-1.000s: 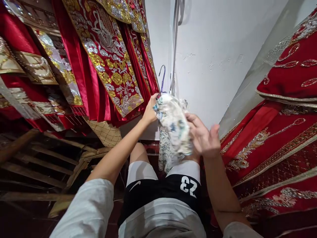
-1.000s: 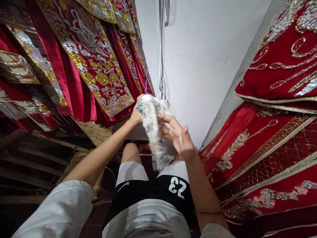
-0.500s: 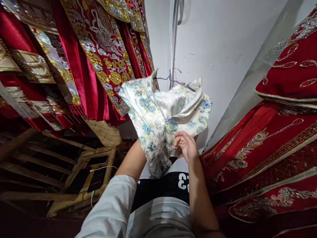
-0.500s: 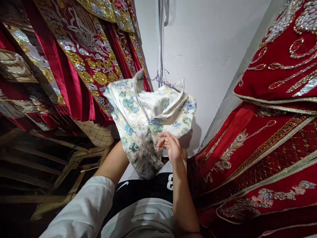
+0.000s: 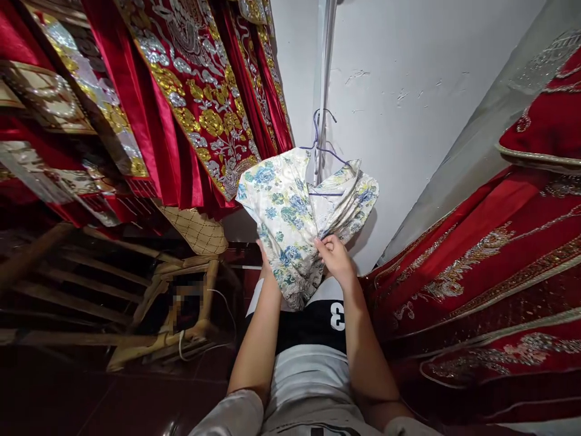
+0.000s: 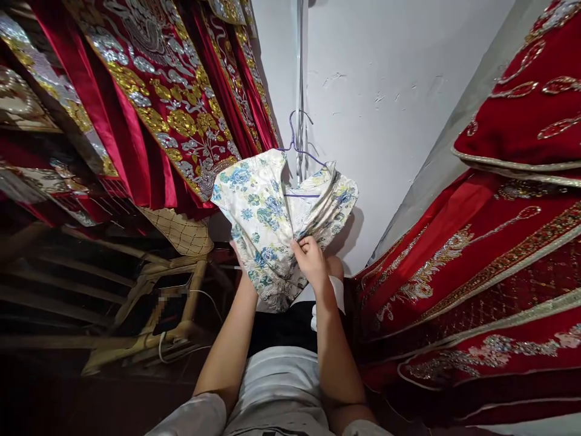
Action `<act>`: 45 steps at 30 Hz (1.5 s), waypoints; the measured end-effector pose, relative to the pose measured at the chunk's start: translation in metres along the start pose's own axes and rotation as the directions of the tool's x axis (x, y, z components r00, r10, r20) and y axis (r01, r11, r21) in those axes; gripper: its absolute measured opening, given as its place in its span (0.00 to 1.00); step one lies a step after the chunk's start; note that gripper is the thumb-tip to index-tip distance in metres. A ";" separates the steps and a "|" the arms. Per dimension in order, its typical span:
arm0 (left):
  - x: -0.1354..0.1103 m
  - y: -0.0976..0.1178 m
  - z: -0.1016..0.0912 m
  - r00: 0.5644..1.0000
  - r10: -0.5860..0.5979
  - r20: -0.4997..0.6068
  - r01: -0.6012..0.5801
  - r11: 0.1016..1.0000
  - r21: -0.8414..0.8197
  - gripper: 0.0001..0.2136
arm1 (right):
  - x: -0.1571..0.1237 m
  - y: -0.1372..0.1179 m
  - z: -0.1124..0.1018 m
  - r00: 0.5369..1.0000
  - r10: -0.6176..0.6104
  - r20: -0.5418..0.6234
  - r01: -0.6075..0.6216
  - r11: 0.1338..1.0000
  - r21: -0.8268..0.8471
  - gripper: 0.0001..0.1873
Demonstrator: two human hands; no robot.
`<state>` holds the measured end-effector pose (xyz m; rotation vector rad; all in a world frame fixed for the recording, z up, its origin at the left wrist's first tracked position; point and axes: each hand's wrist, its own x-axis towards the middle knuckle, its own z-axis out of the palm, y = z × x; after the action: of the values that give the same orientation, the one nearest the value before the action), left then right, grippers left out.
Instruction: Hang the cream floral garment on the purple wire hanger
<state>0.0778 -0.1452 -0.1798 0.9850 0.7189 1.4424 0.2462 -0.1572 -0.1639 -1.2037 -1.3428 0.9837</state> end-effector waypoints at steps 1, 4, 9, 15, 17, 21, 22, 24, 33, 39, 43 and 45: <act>-0.002 -0.002 -0.005 0.999 -0.038 -0.008 0.037 0.999 -0.017 0.21 | -0.001 0.001 0.003 0.999 -0.004 0.040 0.004 1.000 -0.014 0.23; -0.001 -0.001 -0.018 0.990 -0.133 -0.044 0.132 0.991 -0.032 0.25 | -0.002 0.001 0.010 0.992 -0.024 0.128 0.016 0.998 0.063 0.22; 0.007 -0.007 -0.016 0.959 0.040 -0.279 -0.001 0.991 0.137 0.24 | 0.000 -0.003 0.007 1.000 0.001 0.024 -0.004 0.992 0.123 0.18; -0.009 -0.034 0.007 0.671 0.729 -0.136 -0.412 0.518 0.749 0.21 | -0.001 -0.006 0.007 0.992 0.061 0.110 -0.075 0.989 0.126 0.21; -0.015 -0.041 0.014 0.754 0.651 0.088 -0.496 0.477 0.726 0.14 | -0.002 -0.008 0.011 0.985 0.056 0.163 -0.078 0.988 0.131 0.21; -0.019 -0.048 0.019 0.854 0.491 0.172 -0.472 0.592 0.653 0.10 | 0.007 -0.020 0.012 0.982 0.016 0.190 -0.041 0.991 0.130 0.20; -0.019 -0.048 0.018 0.864 0.478 0.160 -0.453 0.599 0.660 0.09 | 0.015 -0.026 0.011 0.983 0.001 0.185 -0.027 0.990 0.135 0.19; -0.019 -0.047 0.017 0.882 0.447 0.148 -0.419 0.603 0.679 0.09 | 0.039 -0.043 0.006 0.987 -0.025 0.156 0.000 0.987 0.159 0.17; -0.021 -0.059 0.012 0.938 0.199 0.283 -0.344 0.614 0.710 0.07 | 0.158 -0.146 -0.013 0.999 -0.040 -0.001 0.040 0.982 0.186 0.11; 0.030 0.013 0.027 0.903 0.293 0.313 -0.428 0.668 0.609 0.06 | 0.133 -0.146 -0.013 0.992 -0.124 0.010 0.120 0.976 0.179 0.14; 0.086 0.094 0.059 0.829 0.518 0.210 -0.550 0.691 0.468 0.12 | 0.126 -0.141 -0.013 0.978 -0.194 0.070 0.182 0.971 0.157 0.16; 0.108 0.120 0.075 0.783 0.531 0.323 -0.614 0.581 0.534 0.05 | 0.129 -0.138 -0.013 0.966 -0.247 0.081 0.231 0.959 0.163 0.15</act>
<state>0.0927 -0.0621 -0.0234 1.9649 0.8384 1.7054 0.2452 -0.0529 -0.0059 -0.8637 -1.4275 0.9629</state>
